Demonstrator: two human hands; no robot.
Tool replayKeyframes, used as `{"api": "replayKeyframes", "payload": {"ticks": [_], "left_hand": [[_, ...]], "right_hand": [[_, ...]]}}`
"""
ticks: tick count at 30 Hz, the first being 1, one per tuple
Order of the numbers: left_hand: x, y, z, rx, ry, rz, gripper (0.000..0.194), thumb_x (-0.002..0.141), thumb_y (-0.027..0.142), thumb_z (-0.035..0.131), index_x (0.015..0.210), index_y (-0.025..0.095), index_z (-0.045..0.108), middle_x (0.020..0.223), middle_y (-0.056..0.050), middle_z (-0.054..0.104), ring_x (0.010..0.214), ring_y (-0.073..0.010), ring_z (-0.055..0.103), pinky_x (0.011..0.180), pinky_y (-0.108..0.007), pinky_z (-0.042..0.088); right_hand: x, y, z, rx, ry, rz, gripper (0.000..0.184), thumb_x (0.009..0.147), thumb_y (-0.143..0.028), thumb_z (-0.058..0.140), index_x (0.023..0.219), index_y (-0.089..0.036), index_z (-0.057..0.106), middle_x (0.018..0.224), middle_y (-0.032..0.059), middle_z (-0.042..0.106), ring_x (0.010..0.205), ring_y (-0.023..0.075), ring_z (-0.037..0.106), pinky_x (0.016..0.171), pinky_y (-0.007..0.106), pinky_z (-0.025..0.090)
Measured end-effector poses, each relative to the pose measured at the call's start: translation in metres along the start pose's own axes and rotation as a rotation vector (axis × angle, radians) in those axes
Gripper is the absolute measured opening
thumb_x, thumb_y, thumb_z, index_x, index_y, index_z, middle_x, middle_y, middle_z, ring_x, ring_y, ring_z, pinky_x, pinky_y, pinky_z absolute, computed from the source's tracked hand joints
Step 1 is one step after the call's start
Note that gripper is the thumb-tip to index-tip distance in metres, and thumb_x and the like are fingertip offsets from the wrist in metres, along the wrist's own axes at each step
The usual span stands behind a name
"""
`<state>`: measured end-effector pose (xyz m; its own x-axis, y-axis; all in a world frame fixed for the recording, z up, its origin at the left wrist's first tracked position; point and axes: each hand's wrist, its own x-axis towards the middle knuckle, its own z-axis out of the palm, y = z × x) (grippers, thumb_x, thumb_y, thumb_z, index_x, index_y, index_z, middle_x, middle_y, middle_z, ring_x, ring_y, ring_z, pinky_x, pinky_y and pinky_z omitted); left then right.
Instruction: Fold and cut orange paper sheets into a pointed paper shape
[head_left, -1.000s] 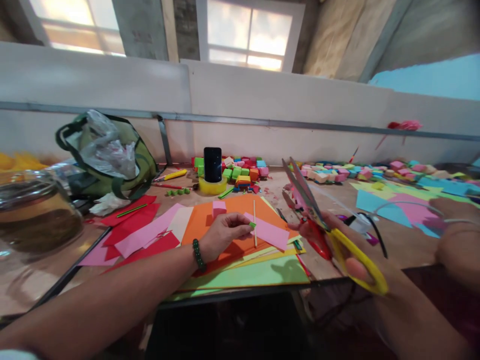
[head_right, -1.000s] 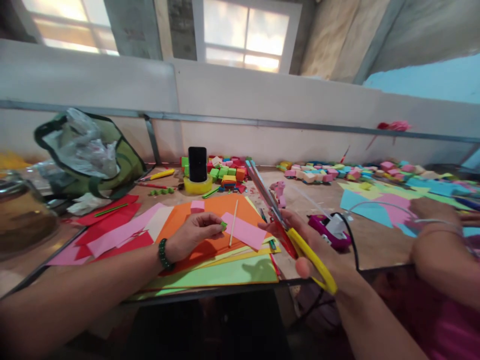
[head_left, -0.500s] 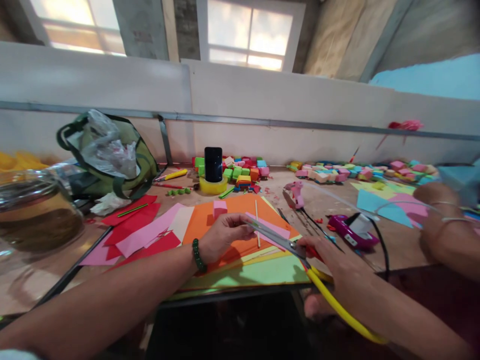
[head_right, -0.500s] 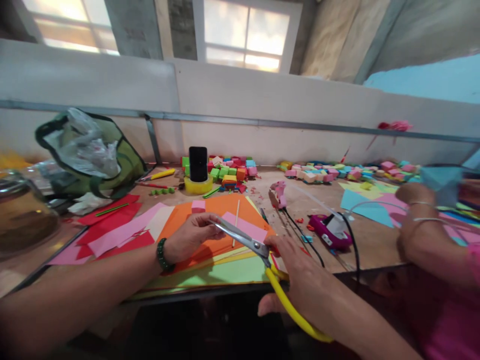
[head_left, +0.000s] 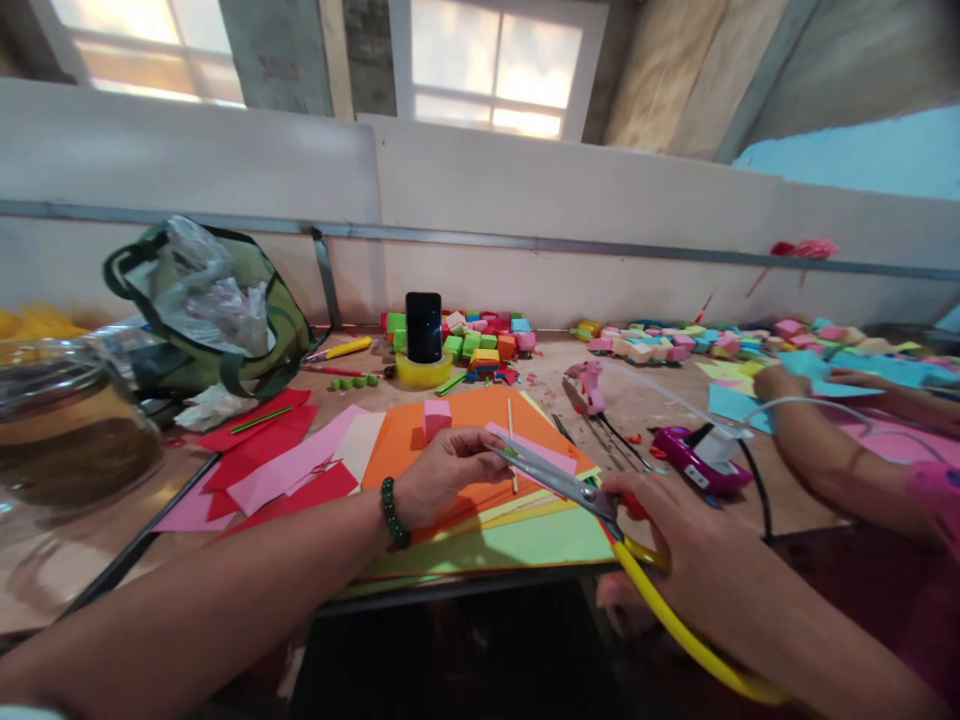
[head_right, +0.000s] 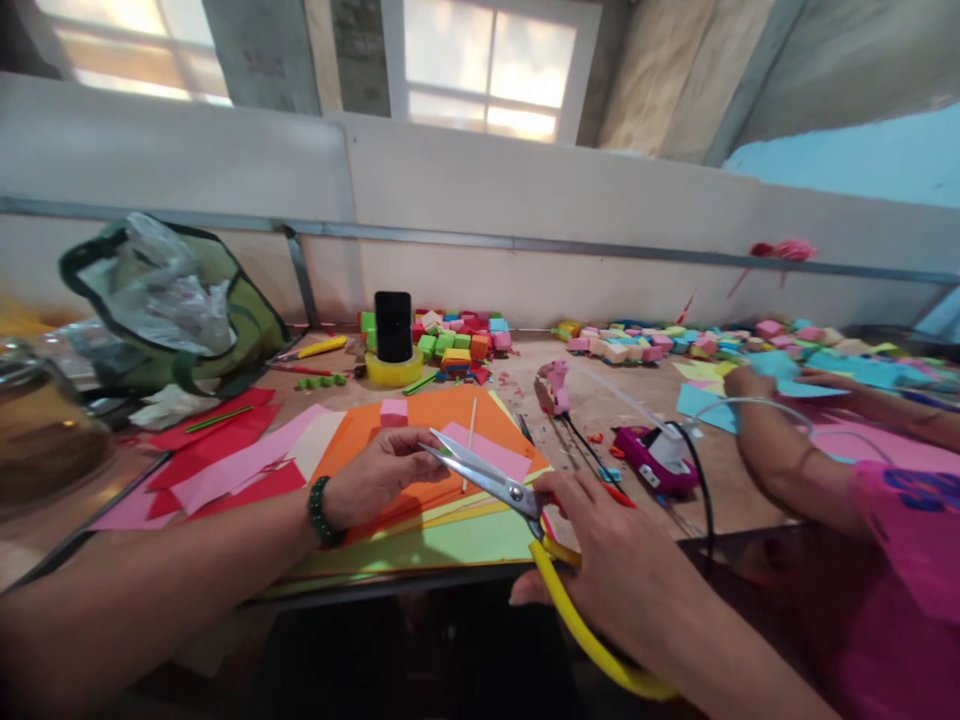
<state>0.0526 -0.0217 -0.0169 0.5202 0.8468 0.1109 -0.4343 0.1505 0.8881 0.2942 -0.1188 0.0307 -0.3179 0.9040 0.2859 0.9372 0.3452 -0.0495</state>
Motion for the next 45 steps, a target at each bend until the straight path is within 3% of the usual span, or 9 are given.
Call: {"api": "replayKeyframes", "payload": {"ticks": [6, 11, 16, 27, 41, 45], "left_hand": [[0.0, -0.001, 0.0, -0.007, 0.035, -0.026, 0.027, 0.056, 0.026, 0.085, 0.073, 0.013, 0.069, 0.071, -0.001, 0.068, 0.068, -0.0127, 0.064, 0.077, -0.028, 0.051], [0.001, -0.003, -0.003, 0.045, 0.02, -0.027, 0.025, 0.061, 0.028, 0.083, 0.075, 0.013, 0.069, 0.072, -0.001, 0.068, 0.068, -0.0116, 0.065, 0.077, -0.027, 0.051], [0.001, -0.007, -0.007, 0.06, -0.002, -0.021, 0.024, 0.064, 0.03, 0.082, 0.076, 0.013, 0.07, 0.075, -0.001, 0.069, 0.07, -0.0111, 0.065, 0.078, -0.026, 0.052], [0.001, -0.007, -0.007, 0.081, -0.029, -0.022, 0.021, 0.067, 0.027, 0.08, 0.079, 0.013, 0.07, 0.075, -0.001, 0.068, 0.071, -0.0118, 0.065, 0.079, -0.027, 0.051], [0.0, -0.005, -0.004, 0.08, -0.032, -0.034, 0.022, 0.066, 0.028, 0.08, 0.076, 0.011, 0.07, 0.072, 0.0, 0.067, 0.069, -0.0106, 0.064, 0.076, -0.024, 0.051], [0.001, -0.006, -0.005, 0.07, -0.05, -0.034, 0.02, 0.067, 0.026, 0.08, 0.075, 0.011, 0.069, 0.072, 0.0, 0.067, 0.068, -0.0097, 0.064, 0.075, -0.023, 0.051]], "right_hand": [[-0.002, 0.004, 0.005, -0.015, 0.045, -0.042, 0.046, 0.066, -0.053, 0.071, 0.102, -0.027, 0.058, 0.092, 0.0052, 0.068, 0.074, 0.0246, 0.064, 0.058, 0.032, 0.043], [-0.005, 0.009, 0.011, 0.023, 0.044, -0.013, 0.046, 0.067, -0.05, 0.072, 0.105, -0.028, 0.057, 0.086, 0.0028, 0.068, 0.067, 0.0235, 0.065, 0.054, 0.031, 0.043], [-0.006, 0.01, 0.012, 0.049, 0.013, 0.009, 0.053, 0.065, -0.051, 0.074, 0.109, -0.026, 0.058, 0.083, 0.004, 0.068, 0.063, 0.0234, 0.064, 0.05, 0.03, 0.043], [-0.006, 0.008, 0.003, 0.141, -0.079, 0.003, 0.052, 0.067, -0.047, 0.074, 0.112, -0.027, 0.058, 0.085, 0.0041, 0.069, 0.064, 0.0208, 0.064, 0.056, 0.029, 0.047], [-0.008, 0.006, 0.005, 0.069, 0.041, -0.073, 0.048, 0.067, -0.043, 0.077, 0.109, -0.024, 0.06, 0.076, 0.004, 0.07, 0.052, 0.0187, 0.062, 0.046, 0.027, 0.046], [-0.01, 0.006, 0.008, 0.052, 0.062, -0.103, 0.049, 0.066, -0.047, 0.076, 0.107, -0.024, 0.061, 0.065, 0.0001, 0.067, 0.043, 0.0161, 0.057, 0.041, 0.026, 0.041]]}}
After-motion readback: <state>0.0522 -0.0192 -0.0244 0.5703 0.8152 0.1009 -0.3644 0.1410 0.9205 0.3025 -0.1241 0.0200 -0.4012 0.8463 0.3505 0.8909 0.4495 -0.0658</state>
